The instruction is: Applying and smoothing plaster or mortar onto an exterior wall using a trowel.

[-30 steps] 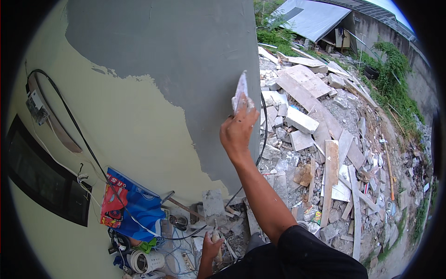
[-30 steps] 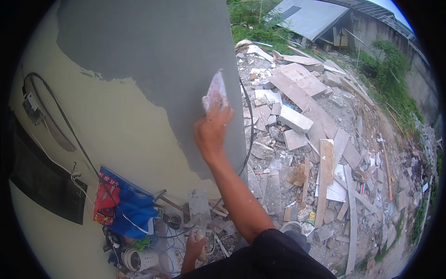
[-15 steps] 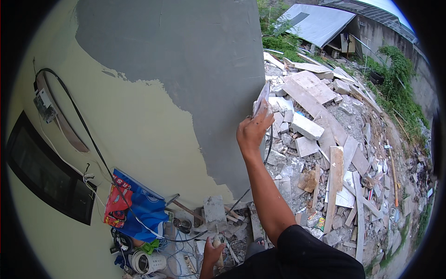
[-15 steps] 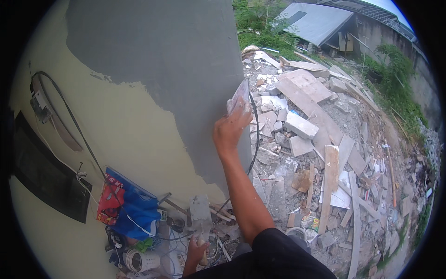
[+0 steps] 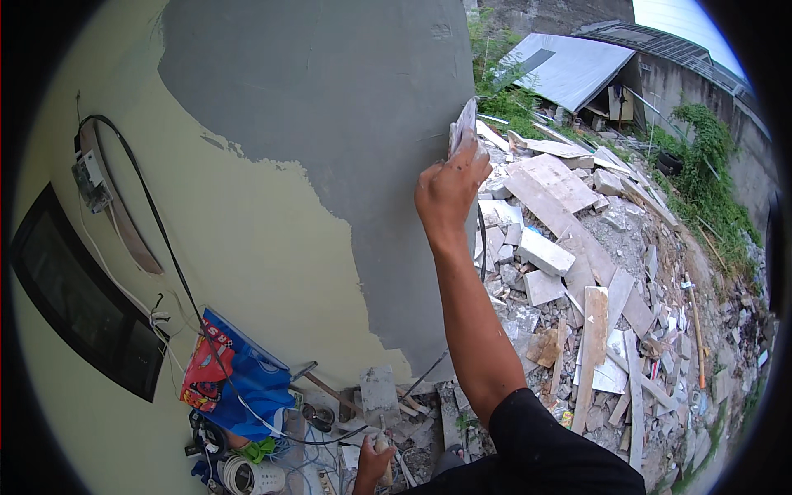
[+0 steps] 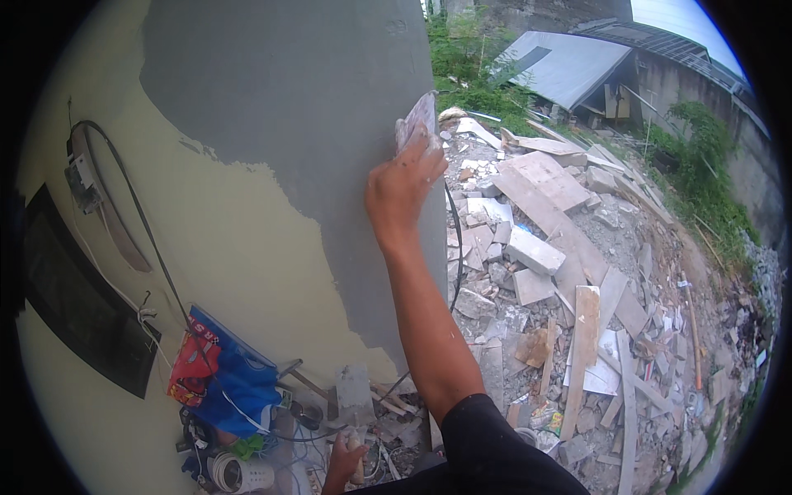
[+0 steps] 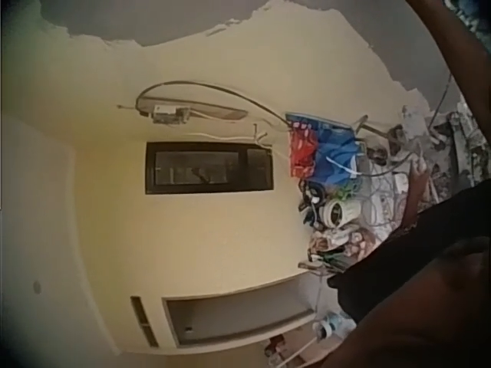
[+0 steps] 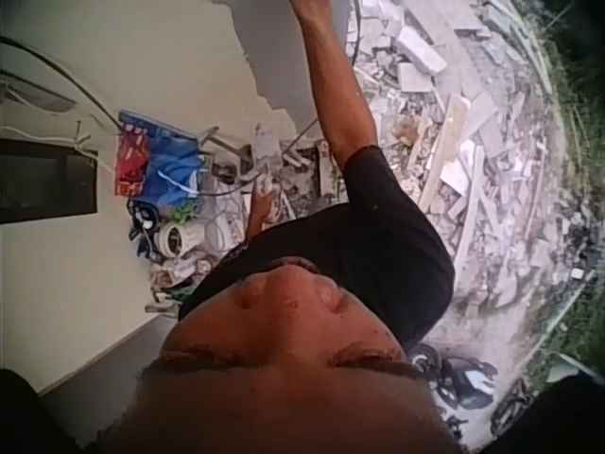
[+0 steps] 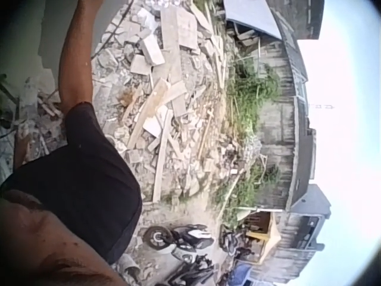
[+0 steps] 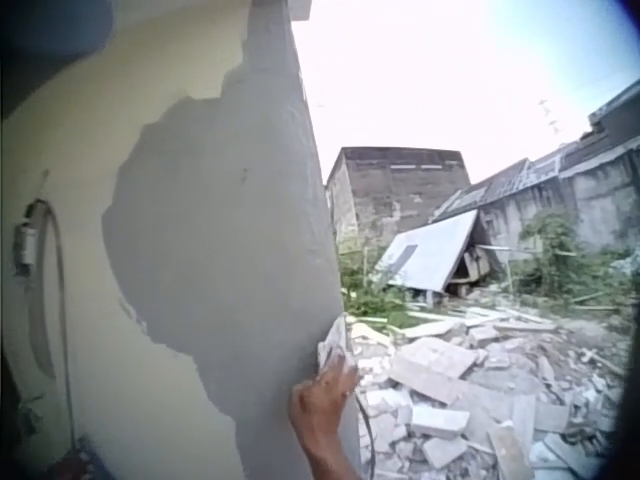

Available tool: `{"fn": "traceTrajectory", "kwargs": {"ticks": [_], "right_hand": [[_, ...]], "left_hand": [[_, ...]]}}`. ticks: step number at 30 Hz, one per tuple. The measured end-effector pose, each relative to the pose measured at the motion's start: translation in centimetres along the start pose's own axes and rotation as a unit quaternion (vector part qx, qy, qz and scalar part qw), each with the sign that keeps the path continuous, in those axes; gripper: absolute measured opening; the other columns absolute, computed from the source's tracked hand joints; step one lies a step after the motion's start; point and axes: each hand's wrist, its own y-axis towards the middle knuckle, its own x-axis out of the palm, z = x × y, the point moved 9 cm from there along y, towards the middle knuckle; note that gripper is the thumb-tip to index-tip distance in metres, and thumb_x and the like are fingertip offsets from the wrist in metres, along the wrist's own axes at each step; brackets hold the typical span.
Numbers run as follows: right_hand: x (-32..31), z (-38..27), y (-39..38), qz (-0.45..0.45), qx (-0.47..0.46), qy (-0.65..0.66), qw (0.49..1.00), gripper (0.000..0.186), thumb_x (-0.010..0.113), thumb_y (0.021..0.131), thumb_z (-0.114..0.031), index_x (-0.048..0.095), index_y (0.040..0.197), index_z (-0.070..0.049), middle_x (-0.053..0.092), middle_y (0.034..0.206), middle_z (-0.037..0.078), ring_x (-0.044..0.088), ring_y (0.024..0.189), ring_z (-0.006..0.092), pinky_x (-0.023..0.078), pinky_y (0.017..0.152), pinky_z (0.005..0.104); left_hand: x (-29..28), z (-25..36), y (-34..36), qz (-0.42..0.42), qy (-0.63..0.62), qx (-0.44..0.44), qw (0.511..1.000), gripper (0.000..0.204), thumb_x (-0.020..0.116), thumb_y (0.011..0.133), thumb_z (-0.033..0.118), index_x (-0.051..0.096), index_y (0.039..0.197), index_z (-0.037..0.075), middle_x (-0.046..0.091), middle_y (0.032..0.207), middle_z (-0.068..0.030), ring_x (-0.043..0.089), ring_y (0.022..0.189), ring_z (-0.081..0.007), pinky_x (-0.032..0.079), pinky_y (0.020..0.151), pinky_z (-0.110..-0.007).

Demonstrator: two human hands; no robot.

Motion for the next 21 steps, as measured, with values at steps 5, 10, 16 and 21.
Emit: {"fn": "traceTrajectory", "kwargs": {"ticks": [5,10,16,21], "right_hand": [[6.9,-5.6,-2.9,0.014,-0.097,-0.039,0.994,0.058,0.049,0.074,0.008,0.041,0.132,0.011,0.043,0.121,0.037,0.042,0.109,0.0485,0.035,0.096,0.0553],[3.8,-7.6,-3.8,-0.056,-0.156,0.08,0.983,0.063,0.047,0.071,0.009,0.043,0.134,0.007,0.052,0.12,0.027,0.046,0.107,0.0448,0.036,0.098,0.05],[-2.5,3.5,-8.0,-0.208,0.091,0.318,0.921,0.047,0.048,0.074,0.008,0.055,0.12,0.001,0.063,0.092,0.013,0.062,0.081,0.0281,0.051,0.072,0.0356],[-6.8,12.8,-14.8,-0.168,0.401,0.514,0.739,0.051,0.046,0.072,0.006,0.05,0.123,0.0,0.062,0.101,0.009,0.063,0.091,0.0241,0.055,0.084,0.0377]], "left_hand": [[0.2,0.5,1.1,0.004,0.042,-0.014,0.999,0.034,0.071,0.085,0.013,0.048,0.108,0.002,0.059,0.077,-0.0051,0.058,0.057,-0.0125,0.049,0.05,-0.028],[-1.3,-1.6,1.5,0.042,0.119,0.038,0.991,0.083,0.079,0.078,0.035,0.039,0.143,0.003,0.055,0.132,-0.0229,0.057,0.115,-0.0359,0.049,0.09,-0.043],[0.0,-2.2,6.7,-0.098,0.05,0.043,0.993,0.067,0.069,0.09,0.03,0.036,0.145,0.01,0.066,0.112,-0.0148,0.064,0.087,-0.0276,0.052,0.07,-0.042],[2.0,-4.7,5.2,-0.254,-0.305,-0.053,0.916,0.063,0.065,0.093,0.026,0.035,0.146,0.012,0.066,0.107,-0.0119,0.063,0.081,-0.0223,0.051,0.064,-0.039]]}}
